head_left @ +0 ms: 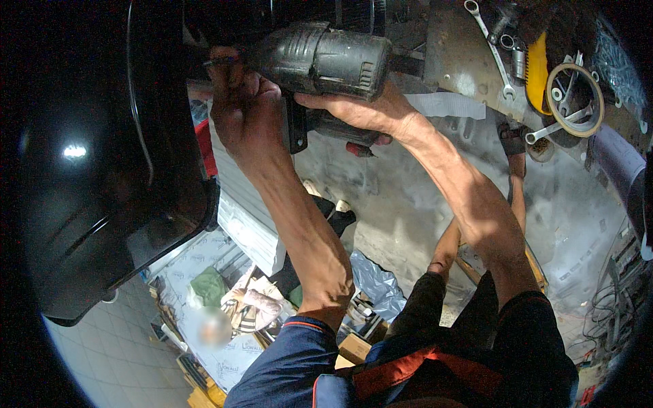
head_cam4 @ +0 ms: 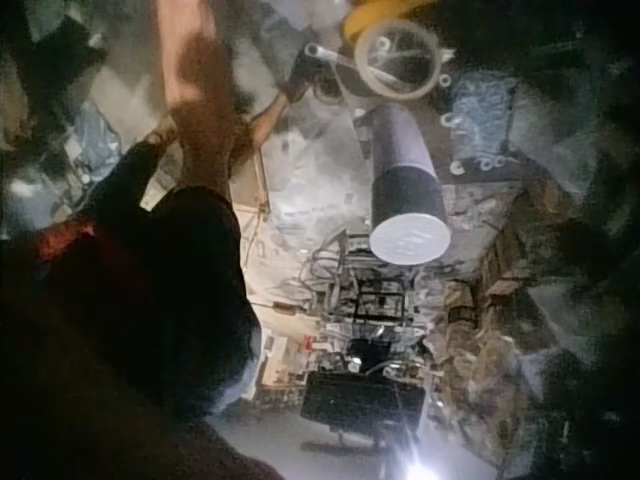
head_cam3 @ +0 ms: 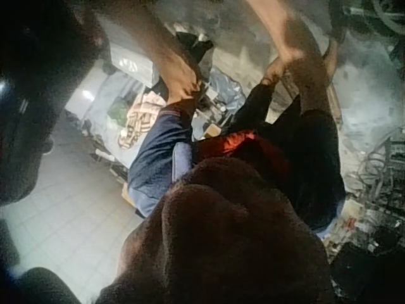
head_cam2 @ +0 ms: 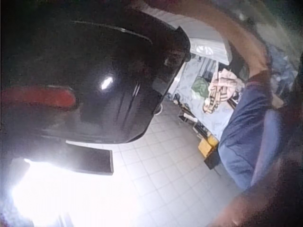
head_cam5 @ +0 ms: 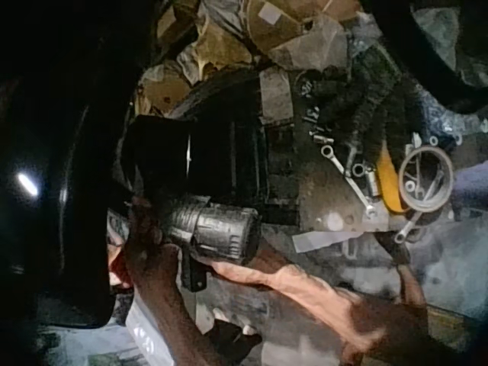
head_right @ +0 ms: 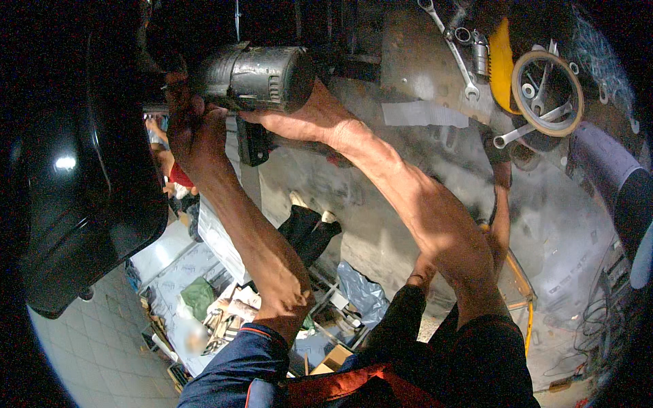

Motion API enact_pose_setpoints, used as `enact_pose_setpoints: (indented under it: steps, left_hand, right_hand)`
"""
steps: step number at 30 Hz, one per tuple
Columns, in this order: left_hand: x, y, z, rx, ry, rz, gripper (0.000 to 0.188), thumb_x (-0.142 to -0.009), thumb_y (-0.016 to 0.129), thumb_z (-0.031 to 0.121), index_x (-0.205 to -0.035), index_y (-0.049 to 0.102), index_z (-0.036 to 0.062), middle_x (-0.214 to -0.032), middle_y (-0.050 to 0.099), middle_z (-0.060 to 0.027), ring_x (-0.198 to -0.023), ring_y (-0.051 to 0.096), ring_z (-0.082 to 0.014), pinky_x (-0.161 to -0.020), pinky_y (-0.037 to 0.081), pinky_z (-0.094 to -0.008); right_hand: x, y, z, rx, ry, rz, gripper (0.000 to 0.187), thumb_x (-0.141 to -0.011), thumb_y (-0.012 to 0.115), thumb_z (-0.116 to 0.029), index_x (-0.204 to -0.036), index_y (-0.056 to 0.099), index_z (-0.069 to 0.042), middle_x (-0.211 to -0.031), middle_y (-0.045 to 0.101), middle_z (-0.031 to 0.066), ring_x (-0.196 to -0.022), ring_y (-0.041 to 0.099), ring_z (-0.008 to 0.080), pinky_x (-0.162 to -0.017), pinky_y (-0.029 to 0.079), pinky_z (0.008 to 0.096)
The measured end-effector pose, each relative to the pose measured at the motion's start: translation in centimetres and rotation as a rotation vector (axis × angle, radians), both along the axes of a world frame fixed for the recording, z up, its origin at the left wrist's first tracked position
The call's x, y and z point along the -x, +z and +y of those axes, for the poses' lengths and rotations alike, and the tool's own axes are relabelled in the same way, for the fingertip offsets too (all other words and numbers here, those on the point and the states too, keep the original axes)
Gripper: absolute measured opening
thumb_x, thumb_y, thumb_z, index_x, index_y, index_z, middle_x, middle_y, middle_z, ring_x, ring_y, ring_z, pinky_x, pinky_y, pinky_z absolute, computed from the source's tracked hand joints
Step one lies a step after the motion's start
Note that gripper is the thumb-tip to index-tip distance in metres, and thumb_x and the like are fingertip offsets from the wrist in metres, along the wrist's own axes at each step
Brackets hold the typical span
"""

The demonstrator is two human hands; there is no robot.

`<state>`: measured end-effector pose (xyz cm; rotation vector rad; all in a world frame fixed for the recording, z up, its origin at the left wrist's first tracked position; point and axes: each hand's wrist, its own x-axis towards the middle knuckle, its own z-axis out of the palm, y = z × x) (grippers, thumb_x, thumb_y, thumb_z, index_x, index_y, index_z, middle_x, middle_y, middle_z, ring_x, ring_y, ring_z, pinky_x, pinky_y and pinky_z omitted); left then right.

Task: The person uses a cordless drill to fasten screws into a metal step plate attached to a three-wheeled vehicle. They position the plate, align screws, and drive them in while another person assists by holding the plate.

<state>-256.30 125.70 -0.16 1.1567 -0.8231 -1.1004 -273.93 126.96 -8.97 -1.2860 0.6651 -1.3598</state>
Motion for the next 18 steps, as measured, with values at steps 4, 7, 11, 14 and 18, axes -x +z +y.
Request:
enact_pose_setpoints:
  steps: [4,7,11,14,18]
  left_hand:
    - [-0.5,-0.2,0.1,0.000,0.008,0.015,0.028,-0.092,0.050,0.008,-0.120,0.053,0.0022,-0.101,0.059,-0.0066,-0.076,0.045,-0.0142,-0.068,0.036,-0.0272]
    - [-0.8,-0.1,-0.1,0.005,0.007,0.052,0.026,-0.094,0.048,0.008,-0.118,0.054,0.0021,-0.099,0.059,-0.0067,-0.076,0.045,-0.0150,-0.069,0.037,-0.0286]
    - [-1.6,-0.1,-0.2,-0.012,0.008,0.107,0.022,-0.097,0.046,0.009,-0.116,0.054,0.0020,-0.096,0.058,-0.0069,-0.077,0.046,-0.0160,-0.070,0.039,-0.0303]
    - [-2.2,-0.1,0.1,-0.044,-0.005,0.214,0.020,-0.099,0.045,0.009,-0.115,0.055,0.0019,-0.094,0.057,-0.0070,-0.077,0.047,-0.0168,-0.070,0.040,-0.0316]
    - [-1.3,0.7,0.9,-0.103,-0.088,0.476,0.018,-0.101,0.043,0.010,-0.113,0.055,0.0018,-0.091,0.056,-0.0072,-0.077,0.047,-0.0178,-0.072,0.041,-0.0334]
  right_hand:
    - [-0.2,-0.1,-0.7,0.028,-0.023,0.011,0.027,-0.078,0.074,-0.019,-0.102,0.069,-0.007,-0.092,0.071,0.0146,-0.089,0.068,0.0323,-0.083,0.054,0.0414]
    - [-0.3,0.0,-1.6,0.114,-0.048,0.021,0.028,-0.076,0.074,-0.018,-0.100,0.069,-0.006,-0.093,0.071,0.0150,-0.089,0.068,0.0334,-0.083,0.055,0.0422]
    - [0.0,0.4,-2.5,0.132,-0.063,0.016,0.024,-0.073,0.070,-0.020,-0.094,0.070,-0.007,-0.086,0.071,0.0152,-0.083,0.068,0.0342,-0.079,0.055,0.0430]
    - [0.0,0.9,-3.0,0.146,-0.052,0.039,0.022,-0.071,0.065,-0.024,-0.085,0.069,-0.007,-0.077,0.070,0.0148,-0.075,0.068,0.0341,-0.074,0.055,0.0448]
    - [-0.2,1.1,-3.0,0.161,-0.030,0.110,0.022,-0.071,0.066,-0.025,-0.083,0.068,-0.007,-0.077,0.069,0.0151,-0.074,0.068,0.0342,-0.073,0.055,0.0456]
